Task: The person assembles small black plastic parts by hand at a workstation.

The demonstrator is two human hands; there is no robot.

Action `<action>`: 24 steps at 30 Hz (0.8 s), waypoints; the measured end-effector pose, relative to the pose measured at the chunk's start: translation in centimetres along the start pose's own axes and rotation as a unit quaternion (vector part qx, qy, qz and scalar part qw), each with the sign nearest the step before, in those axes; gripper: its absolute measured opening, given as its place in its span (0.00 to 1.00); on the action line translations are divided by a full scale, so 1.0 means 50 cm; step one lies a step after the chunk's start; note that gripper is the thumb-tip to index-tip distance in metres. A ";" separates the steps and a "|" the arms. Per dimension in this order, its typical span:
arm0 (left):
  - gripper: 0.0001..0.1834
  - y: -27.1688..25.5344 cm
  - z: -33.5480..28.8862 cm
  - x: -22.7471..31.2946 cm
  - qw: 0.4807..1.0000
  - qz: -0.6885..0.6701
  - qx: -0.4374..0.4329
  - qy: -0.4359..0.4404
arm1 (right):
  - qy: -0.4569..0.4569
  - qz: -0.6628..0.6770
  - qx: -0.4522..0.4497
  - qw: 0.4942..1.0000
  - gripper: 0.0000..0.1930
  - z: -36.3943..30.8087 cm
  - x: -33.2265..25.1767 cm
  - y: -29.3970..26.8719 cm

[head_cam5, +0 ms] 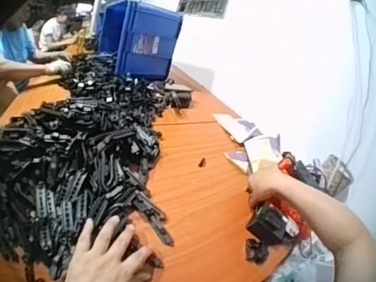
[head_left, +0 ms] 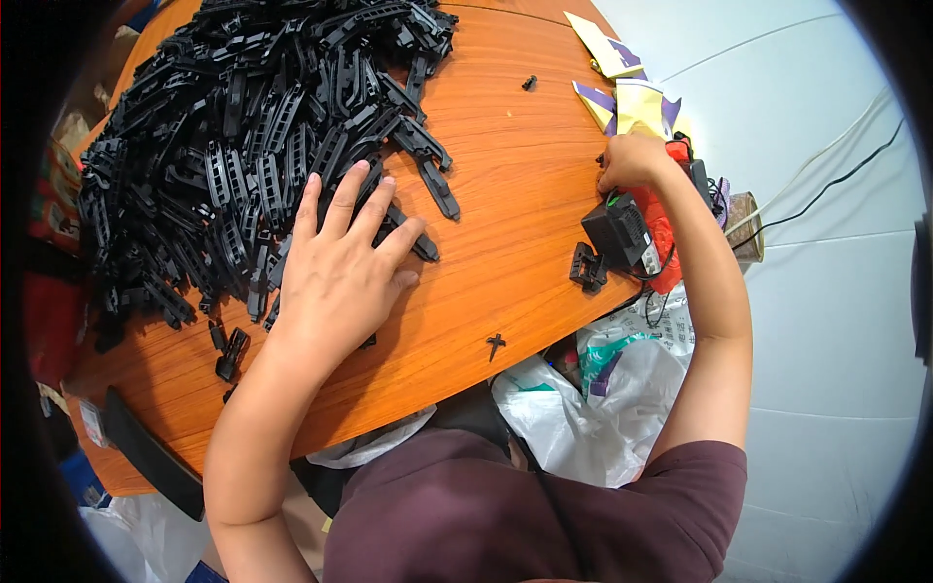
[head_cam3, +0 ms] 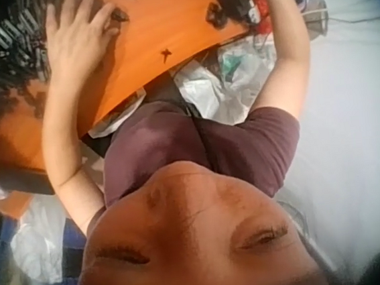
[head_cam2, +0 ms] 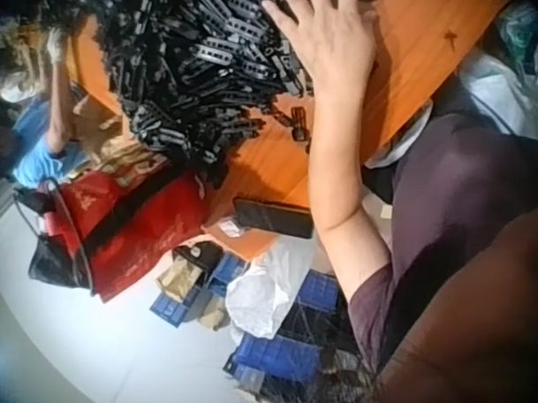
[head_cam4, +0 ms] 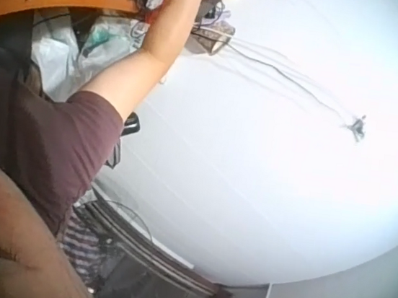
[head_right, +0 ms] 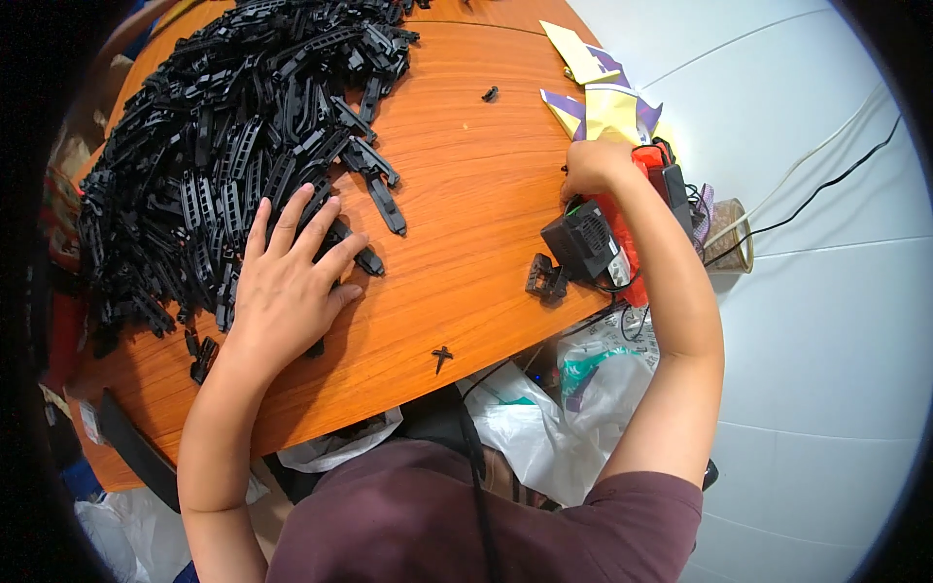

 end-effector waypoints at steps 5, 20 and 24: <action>0.20 -0.006 -0.003 0.001 1.000 0.000 0.003 0.006 | -0.006 -0.002 0.050 0.999 0.17 -0.019 -0.029 -0.023; 0.06 -0.031 0.058 0.023 0.978 0.133 -0.110 0.113 | -0.218 0.707 0.110 0.664 0.12 -0.304 -0.195 -0.026; 0.04 -0.021 0.078 0.002 0.982 -0.107 0.134 0.075 | -0.214 0.854 0.009 0.473 0.12 -0.342 -0.217 0.001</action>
Point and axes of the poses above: each hand's wrist, its own z-axis towards the middle knuckle, its own y-axis out of the palm, x = y × z, the point moved 2 cm from there along z, towards the middle knuckle, and after that the axes turned 6 degrees about y, right-handed, at the moved point
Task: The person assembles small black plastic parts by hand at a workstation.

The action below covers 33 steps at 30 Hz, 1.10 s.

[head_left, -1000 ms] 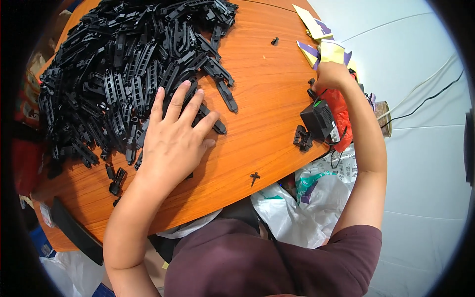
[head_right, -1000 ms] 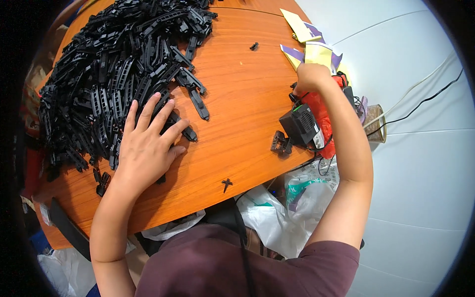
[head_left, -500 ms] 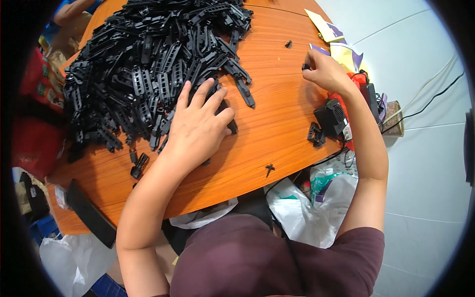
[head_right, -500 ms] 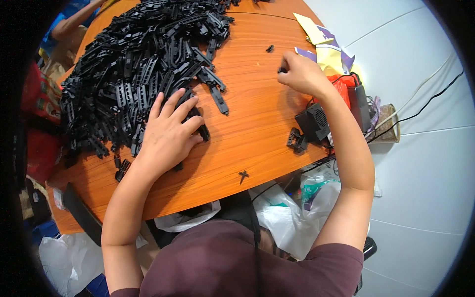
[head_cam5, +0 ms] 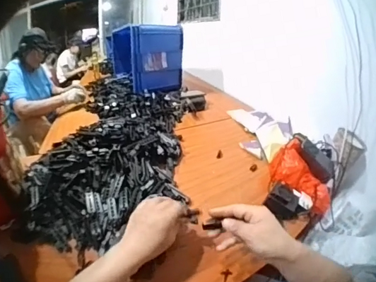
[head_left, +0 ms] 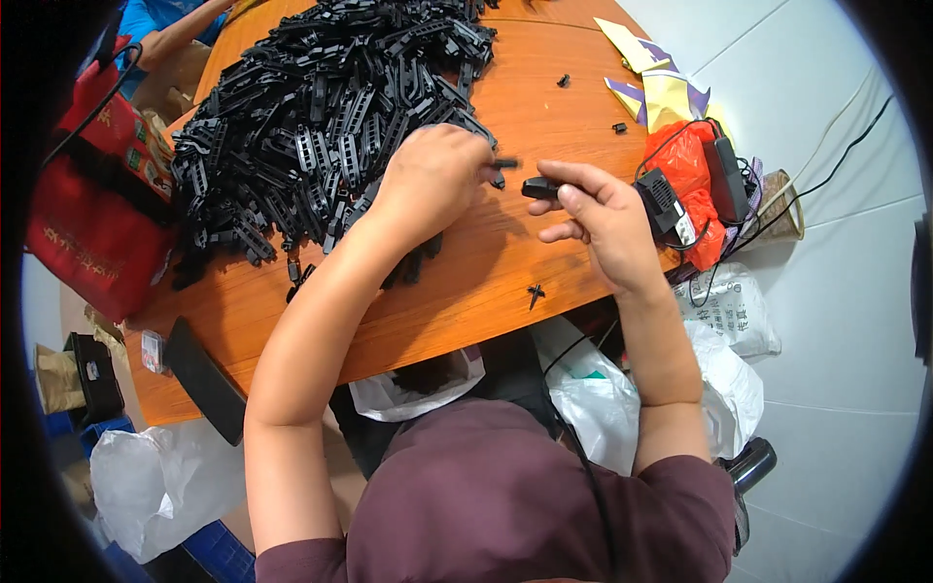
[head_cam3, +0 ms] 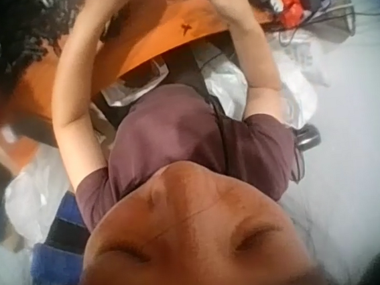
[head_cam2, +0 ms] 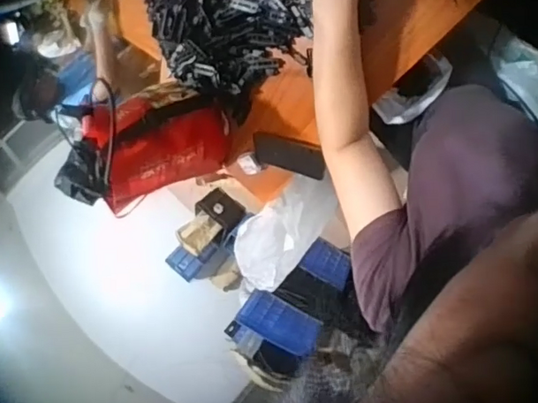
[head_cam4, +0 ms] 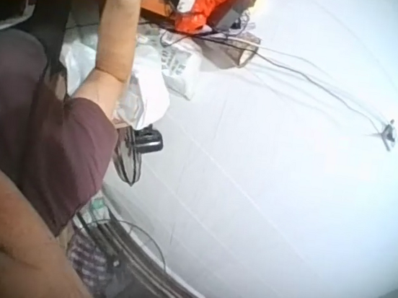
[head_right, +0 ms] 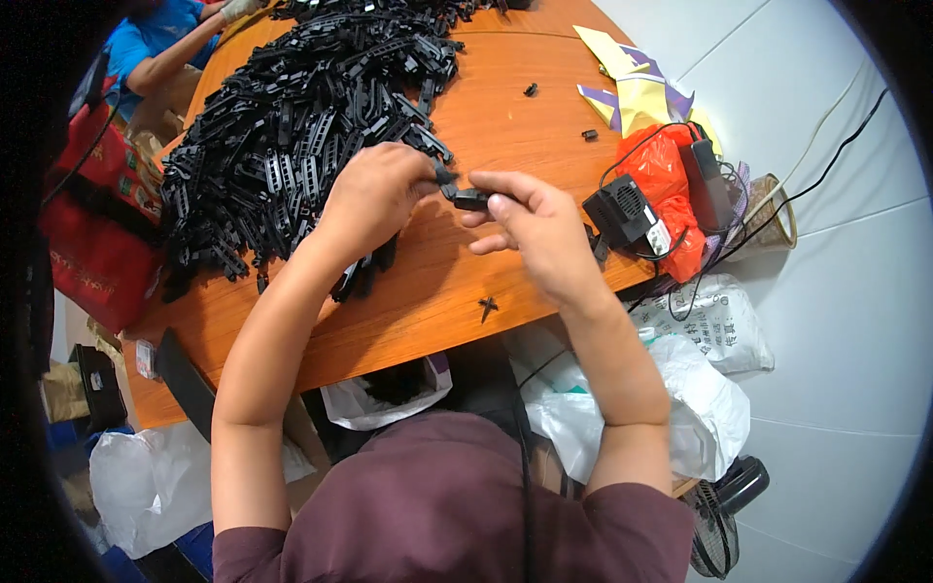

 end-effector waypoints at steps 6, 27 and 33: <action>0.10 -0.064 0.001 0.053 0.784 -0.545 -0.043 -0.294 | -0.265 0.039 -0.013 0.963 0.06 -0.041 -0.013 0.041; 0.19 -0.156 -0.119 0.143 0.990 -0.123 0.063 -0.006 | -0.316 -0.232 -0.033 0.919 0.23 -0.083 -0.013 0.102; 0.18 -0.155 -0.150 0.158 0.992 -0.104 0.073 0.009 | -0.365 -0.301 -0.016 0.881 0.22 -0.097 0.017 0.112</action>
Point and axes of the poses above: each hand's wrist, its own z-axis towards the middle knuckle, its own y-axis out of the palm, x = y × z, the point moved 2 cm from there along z, towards the middle knuckle, and after that the axes turned 6 degrees about y, right-handed, at the moved point
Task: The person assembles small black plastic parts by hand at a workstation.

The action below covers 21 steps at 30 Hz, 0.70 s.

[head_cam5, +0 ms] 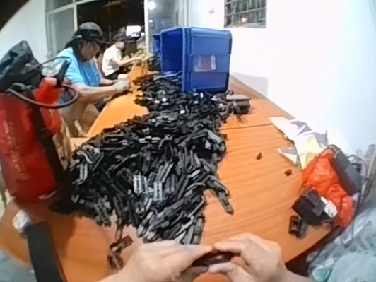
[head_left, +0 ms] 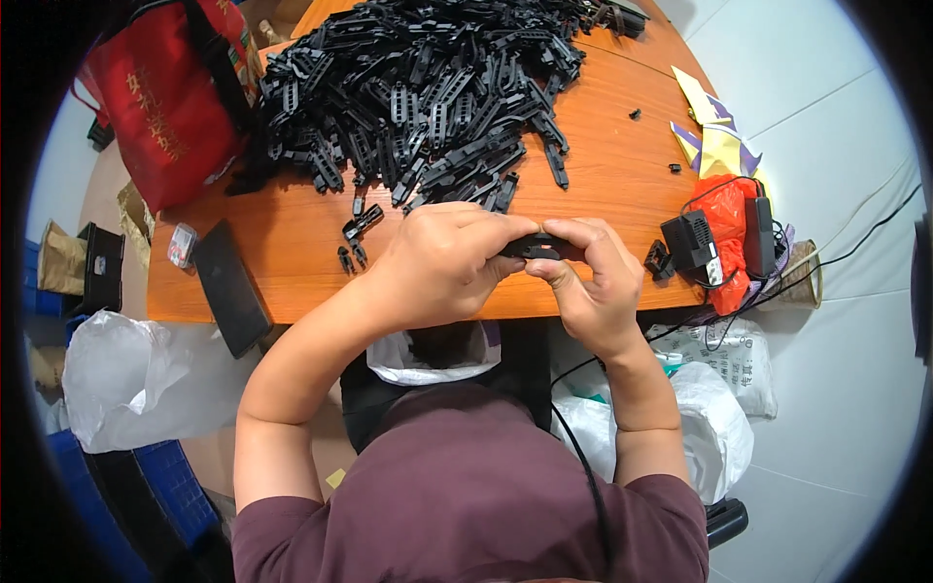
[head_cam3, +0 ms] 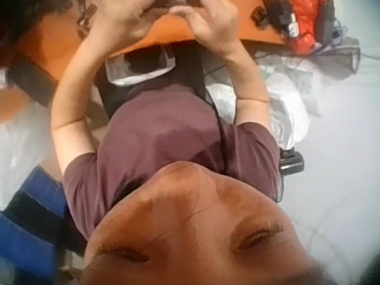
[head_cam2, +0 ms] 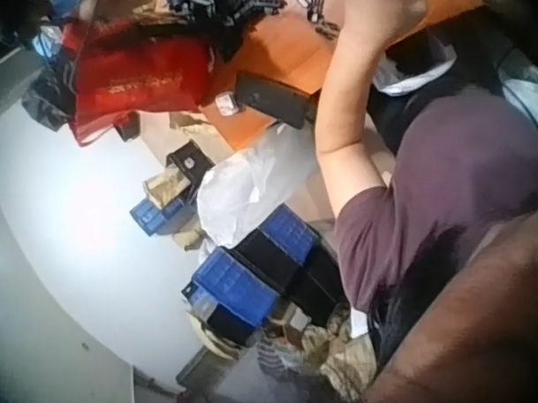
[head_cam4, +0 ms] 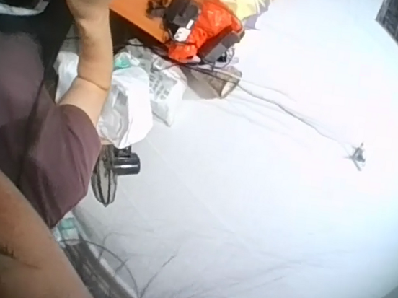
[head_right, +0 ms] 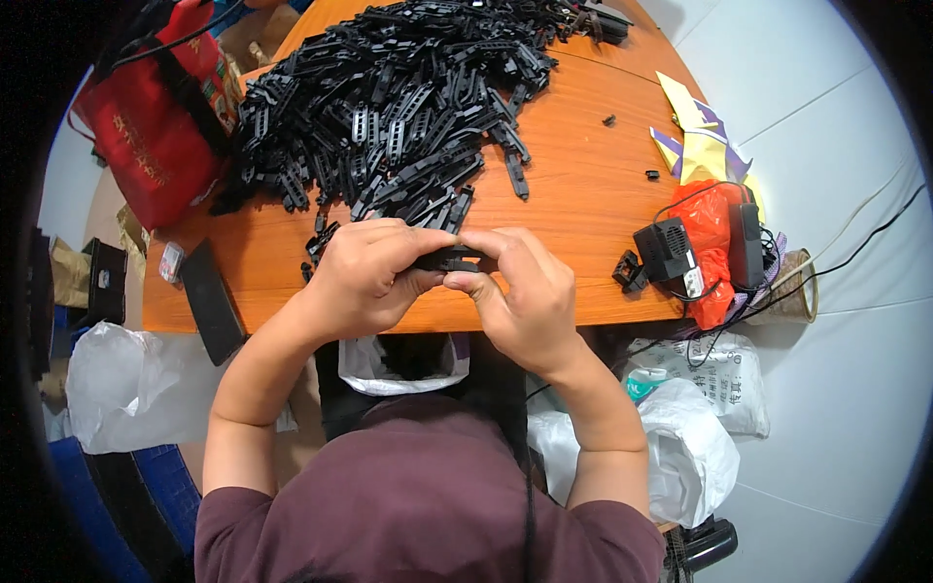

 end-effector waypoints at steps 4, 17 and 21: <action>0.26 -0.004 -0.029 0.009 0.999 -0.021 -0.009 -0.033 | -0.027 -0.013 -0.010 0.999 0.21 -0.007 -0.020 0.001; 0.45 -0.008 -0.204 0.060 0.961 -0.028 -0.188 -0.199 | 0.077 0.064 -0.172 0.980 0.14 -0.168 0.006 0.105; 0.32 -0.055 -0.189 0.016 0.972 0.099 -0.015 -0.212 | 0.000 -0.064 -0.141 0.988 0.13 -0.197 0.064 0.154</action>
Point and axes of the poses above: each hand's wrist, its own z-axis towards the middle knuckle, its own y-axis out of the palm, x = y × z, the point moved 2 cm from there along z, towards the middle knuckle, and after that the axes turned 6 degrees about y, right-handed, at the moved point
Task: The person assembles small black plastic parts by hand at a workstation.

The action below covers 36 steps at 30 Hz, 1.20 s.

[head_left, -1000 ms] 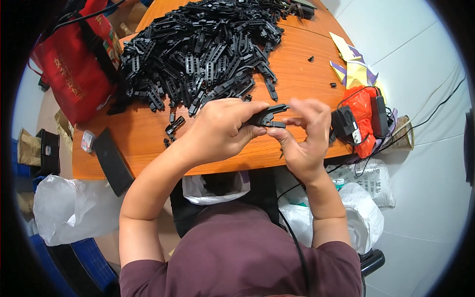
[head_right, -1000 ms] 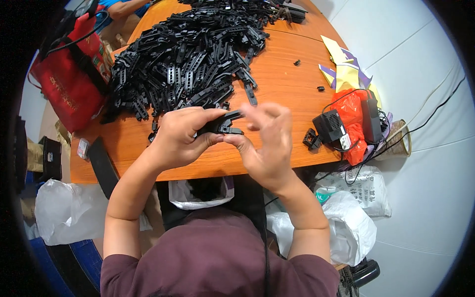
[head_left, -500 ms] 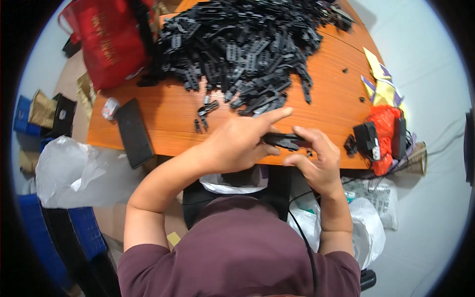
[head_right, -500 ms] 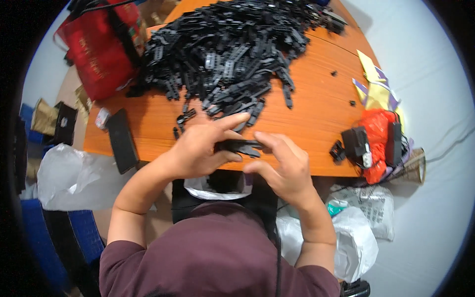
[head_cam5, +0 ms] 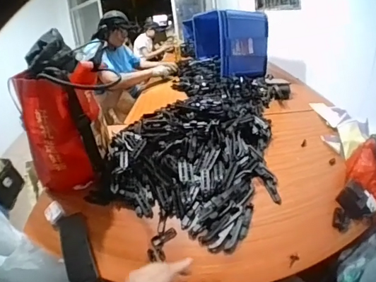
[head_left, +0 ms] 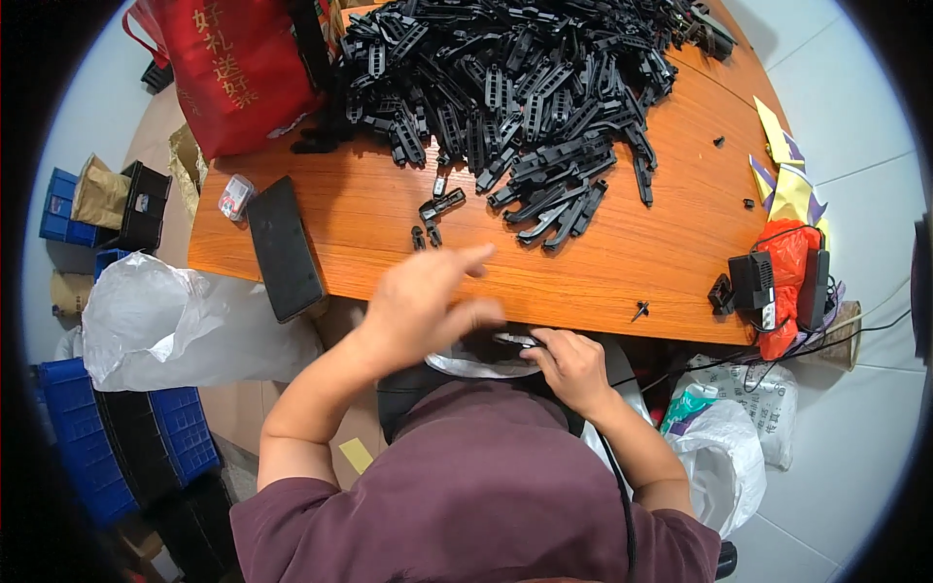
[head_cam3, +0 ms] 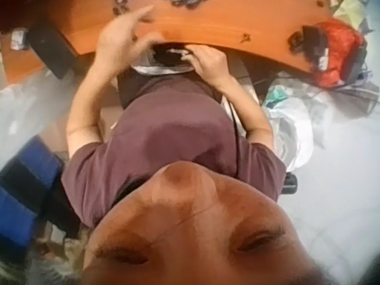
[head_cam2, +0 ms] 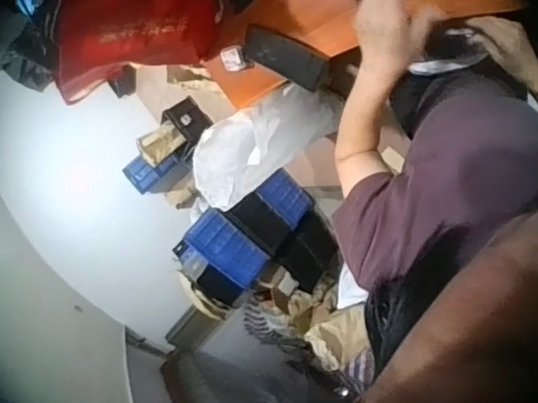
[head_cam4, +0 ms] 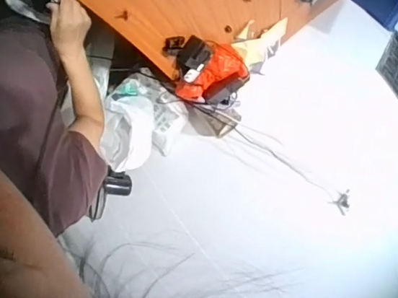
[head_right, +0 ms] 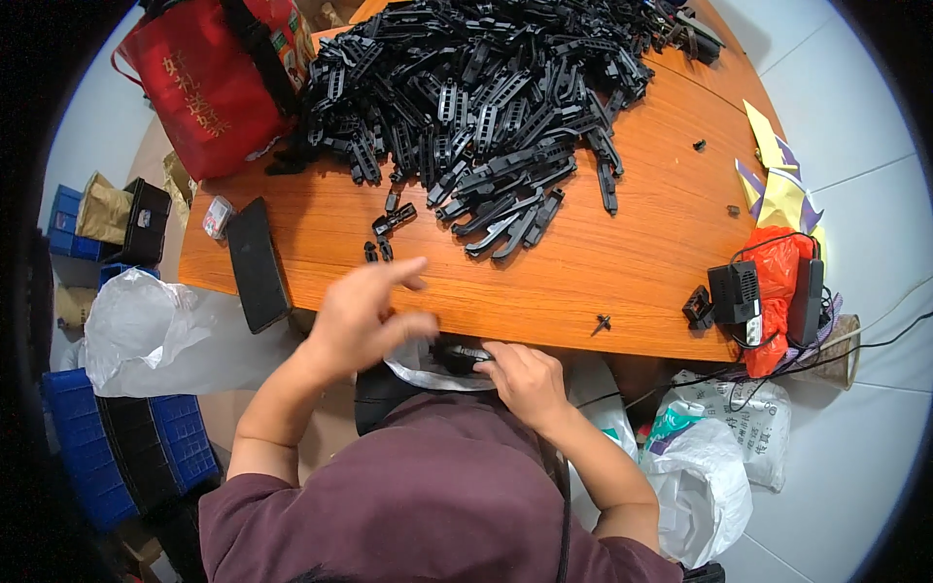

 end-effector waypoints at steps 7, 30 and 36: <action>0.05 -0.062 0.070 -0.137 0.930 0.294 0.157 -0.155 | -0.049 -0.001 0.021 0.999 0.11 0.023 -0.024 -0.040; 0.12 0.008 0.179 -0.125 0.968 0.145 0.147 -0.143 | 0.261 -0.106 0.039 0.959 0.22 0.472 0.226 -0.267; 0.08 0.010 0.185 -0.113 0.960 0.156 0.231 -0.015 | 0.246 0.040 0.125 0.960 0.23 0.666 0.525 -0.318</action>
Point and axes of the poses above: each hand's wrist, its own z-axis towards the middle knuckle, its own y-axis out of the palm, x = y × z, the point moved 2 cm from there along z, towards the middle knuckle, and after that the axes turned 6 degrees about y, right-handed, at the moved point
